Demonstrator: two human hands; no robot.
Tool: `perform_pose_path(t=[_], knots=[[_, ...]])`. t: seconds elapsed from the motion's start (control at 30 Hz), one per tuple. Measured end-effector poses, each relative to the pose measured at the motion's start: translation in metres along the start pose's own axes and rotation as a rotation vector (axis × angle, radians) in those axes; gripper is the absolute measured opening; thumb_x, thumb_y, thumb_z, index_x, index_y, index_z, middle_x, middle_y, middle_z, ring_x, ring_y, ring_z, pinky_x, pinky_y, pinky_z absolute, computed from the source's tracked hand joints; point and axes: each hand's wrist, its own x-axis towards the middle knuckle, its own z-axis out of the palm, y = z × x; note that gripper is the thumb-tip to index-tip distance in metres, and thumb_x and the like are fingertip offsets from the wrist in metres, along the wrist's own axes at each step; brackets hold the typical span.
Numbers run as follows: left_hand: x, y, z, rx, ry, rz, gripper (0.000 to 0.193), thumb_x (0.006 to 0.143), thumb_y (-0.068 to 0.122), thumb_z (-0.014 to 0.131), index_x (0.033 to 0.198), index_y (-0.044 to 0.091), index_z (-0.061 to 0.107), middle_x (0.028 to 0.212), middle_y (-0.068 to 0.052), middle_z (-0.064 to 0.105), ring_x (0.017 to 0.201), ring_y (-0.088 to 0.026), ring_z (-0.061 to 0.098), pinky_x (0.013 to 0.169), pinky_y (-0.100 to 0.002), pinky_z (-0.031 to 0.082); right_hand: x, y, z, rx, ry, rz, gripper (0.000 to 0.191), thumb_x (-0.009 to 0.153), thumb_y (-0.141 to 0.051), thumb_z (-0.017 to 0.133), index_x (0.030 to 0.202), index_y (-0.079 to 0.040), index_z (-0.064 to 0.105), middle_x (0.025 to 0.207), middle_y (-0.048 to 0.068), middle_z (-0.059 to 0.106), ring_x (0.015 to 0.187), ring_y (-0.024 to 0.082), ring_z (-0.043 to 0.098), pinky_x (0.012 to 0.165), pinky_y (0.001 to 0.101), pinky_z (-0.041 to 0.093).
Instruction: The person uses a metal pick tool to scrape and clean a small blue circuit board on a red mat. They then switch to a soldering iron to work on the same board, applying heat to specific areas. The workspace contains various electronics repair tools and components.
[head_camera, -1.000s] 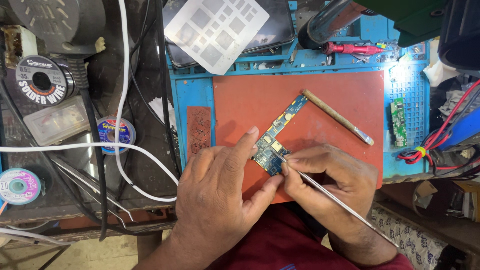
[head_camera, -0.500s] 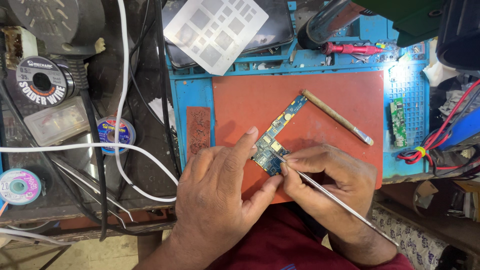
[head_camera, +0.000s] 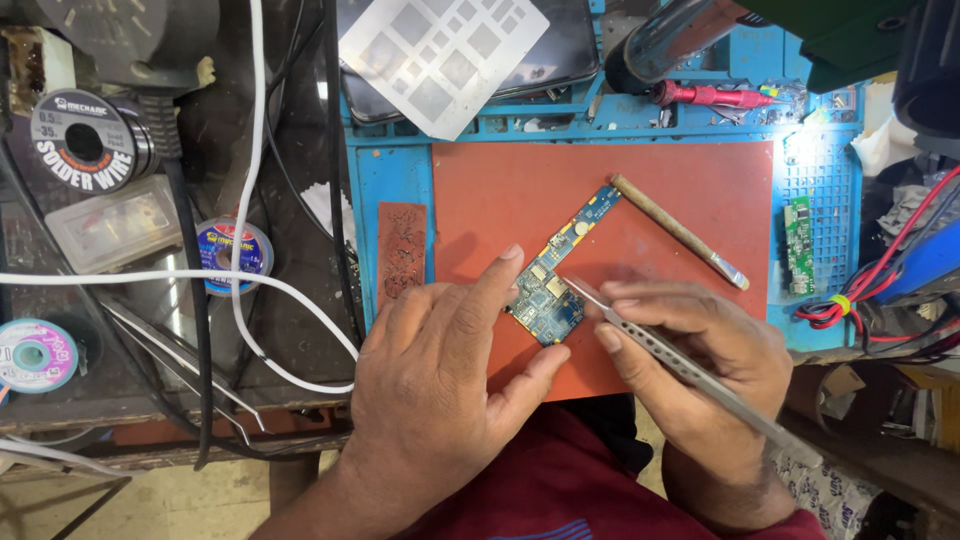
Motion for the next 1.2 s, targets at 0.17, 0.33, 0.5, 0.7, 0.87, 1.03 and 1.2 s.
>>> perform_pose_path(t=[0.17, 0.33, 0.5, 0.7, 0.87, 1.03, 1.2], knots=[[0.0001, -0.0001, -0.0001, -0.005, -0.012, -0.010, 0.073, 0.084, 0.032, 0.087, 0.141, -0.001, 0.054, 0.102, -0.007, 0.067, 0.099, -0.026, 0.063, 0.087, -0.040, 0.051, 0.0004, -0.0073, 0.0060, -0.126, 0.002, 0.013, 0.024, 0.084, 0.002, 0.082, 0.105, 0.003, 0.070, 0.095, 0.013, 0.077, 0.083, 0.014, 0.076, 0.071, 0.0225, 0.059], [-0.0009, -0.0004, 0.0007, -0.001, -0.012, -0.012, 0.074, 0.083, 0.032, 0.088, 0.141, 0.000, 0.054, 0.100, -0.007, 0.066, 0.098, -0.025, 0.063, 0.086, -0.039, 0.052, 0.0039, -0.0110, 0.0081, -0.144, -0.059, -0.070, 0.022, 0.085, 0.002, 0.081, 0.103, 0.003, 0.069, 0.094, 0.012, 0.076, 0.083, 0.015, 0.075, 0.071, 0.0234, 0.059], [-0.0011, -0.0011, 0.0018, 0.007, -0.006, 0.002, 0.074, 0.084, 0.033, 0.088, 0.141, 0.000, 0.054, 0.100, -0.006, 0.066, 0.098, -0.023, 0.063, 0.085, -0.039, 0.052, 0.0066, -0.0109, 0.0088, -0.161, -0.066, -0.098, 0.022, 0.085, 0.001, 0.081, 0.104, 0.003, 0.069, 0.093, 0.012, 0.076, 0.082, 0.016, 0.075, 0.071, 0.0244, 0.058], [-0.0009, -0.0006, 0.0010, 0.002, -0.001, 0.000, 0.074, 0.084, 0.031, 0.088, 0.141, 0.000, 0.054, 0.100, -0.007, 0.066, 0.097, -0.024, 0.063, 0.085, -0.039, 0.052, 0.0060, -0.0092, 0.0094, -0.180, -0.048, -0.096, 0.021, 0.085, 0.001, 0.081, 0.103, 0.003, 0.069, 0.093, 0.013, 0.076, 0.082, 0.016, 0.076, 0.072, 0.0242, 0.060], [-0.0005, -0.0006, 0.0005, -0.005, -0.010, 0.000, 0.074, 0.084, 0.032, 0.088, 0.141, -0.001, 0.054, 0.100, -0.007, 0.066, 0.098, -0.024, 0.064, 0.085, -0.039, 0.052, 0.0050, -0.0065, 0.0088, -0.147, -0.066, -0.089, 0.021, 0.086, 0.002, 0.080, 0.104, 0.003, 0.070, 0.093, 0.013, 0.076, 0.081, 0.015, 0.076, 0.070, 0.0236, 0.060], [-0.0002, -0.0005, 0.0005, -0.001, -0.010, -0.002, 0.074, 0.084, 0.032, 0.088, 0.141, 0.000, 0.054, 0.100, -0.007, 0.066, 0.098, -0.025, 0.064, 0.085, -0.040, 0.052, 0.0040, -0.0046, 0.0097, -0.131, -0.062, -0.091, 0.020, 0.086, 0.002, 0.080, 0.104, 0.002, 0.070, 0.093, 0.013, 0.076, 0.081, 0.015, 0.076, 0.069, 0.0235, 0.059], [-0.0005, -0.0002, 0.0004, 0.002, -0.010, -0.007, 0.074, 0.084, 0.032, 0.088, 0.141, 0.000, 0.054, 0.101, -0.007, 0.066, 0.098, -0.025, 0.063, 0.085, -0.040, 0.052, 0.0046, -0.0032, 0.0098, -0.127, -0.048, -0.111, 0.021, 0.088, 0.001, 0.080, 0.106, 0.003, 0.069, 0.094, 0.013, 0.076, 0.084, 0.015, 0.077, 0.073, 0.0240, 0.061]])
